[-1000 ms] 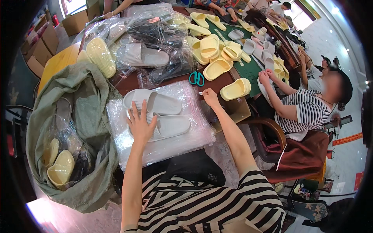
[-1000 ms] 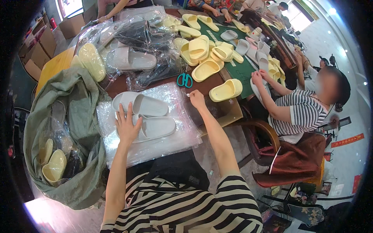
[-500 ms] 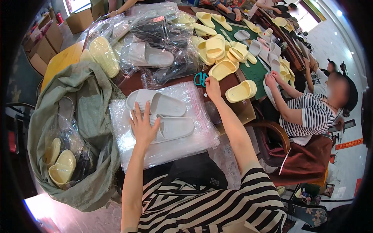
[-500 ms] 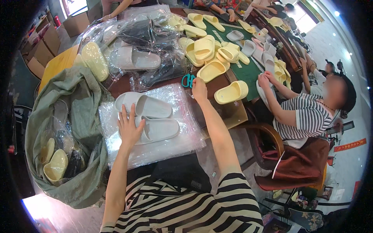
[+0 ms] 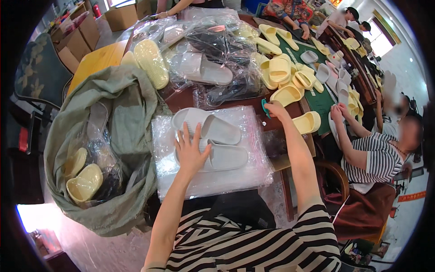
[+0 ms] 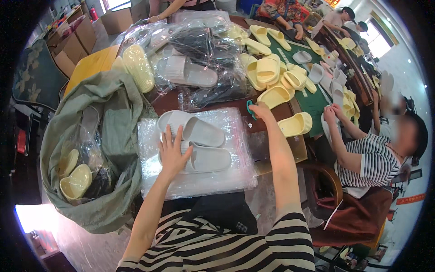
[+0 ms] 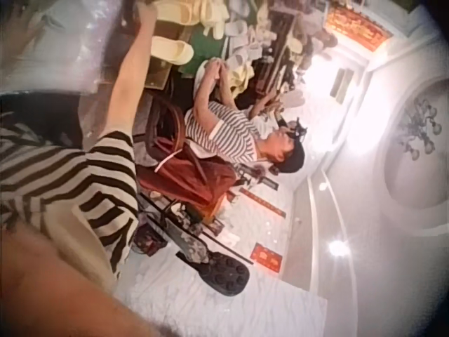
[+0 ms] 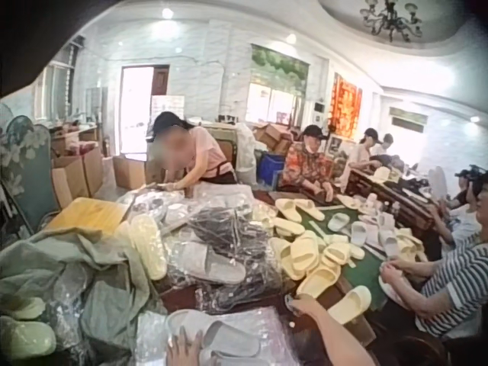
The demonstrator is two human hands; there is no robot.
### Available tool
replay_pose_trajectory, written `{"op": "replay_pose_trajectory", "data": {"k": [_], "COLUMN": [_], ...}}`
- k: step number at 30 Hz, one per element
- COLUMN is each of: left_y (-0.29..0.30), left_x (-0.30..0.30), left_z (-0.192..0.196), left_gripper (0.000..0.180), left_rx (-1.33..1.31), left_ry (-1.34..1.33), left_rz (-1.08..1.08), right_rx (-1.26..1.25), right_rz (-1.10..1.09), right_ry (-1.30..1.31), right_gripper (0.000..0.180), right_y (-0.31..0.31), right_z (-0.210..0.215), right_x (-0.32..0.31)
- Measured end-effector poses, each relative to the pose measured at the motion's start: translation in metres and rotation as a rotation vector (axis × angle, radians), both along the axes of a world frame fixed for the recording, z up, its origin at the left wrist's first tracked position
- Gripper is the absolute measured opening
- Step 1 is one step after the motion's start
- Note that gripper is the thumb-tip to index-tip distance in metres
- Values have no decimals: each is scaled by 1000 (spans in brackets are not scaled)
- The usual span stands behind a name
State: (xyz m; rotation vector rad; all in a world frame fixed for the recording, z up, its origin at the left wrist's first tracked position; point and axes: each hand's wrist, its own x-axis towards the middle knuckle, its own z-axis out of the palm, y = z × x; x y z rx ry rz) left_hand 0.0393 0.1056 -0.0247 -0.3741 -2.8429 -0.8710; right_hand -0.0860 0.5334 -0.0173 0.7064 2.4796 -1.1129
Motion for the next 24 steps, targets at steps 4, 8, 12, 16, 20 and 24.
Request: {"op": "replay_pose_trajectory", "data": {"k": [4,8,12,16,20,24], "left_y": [-12,-14,-10,-10,-11,-8], "left_x": [2,0,0,2,4,2], "left_z": [-3,-4,-5,-8,-10,-7], "left_gripper": [83,83,83,83,83,82], "left_rx": [-4,0,5,26,20,24], "left_ry": [2,-6,-2,-7,13,-4], "left_rz": [49,43,35,37,43,38], "right_rx": [16,259,492,477,387,287], "right_rz": [160,657,850,853,750,663], "right_ry": [350,651,669,697,651,565], "right_gripper": [47,54,56,57,54,51], "right_y": [-54,-116,-163,-188,-207,-199], "right_z": [33,56,65,54,56,41], "right_x": [49,97,129,136,137,139]}}
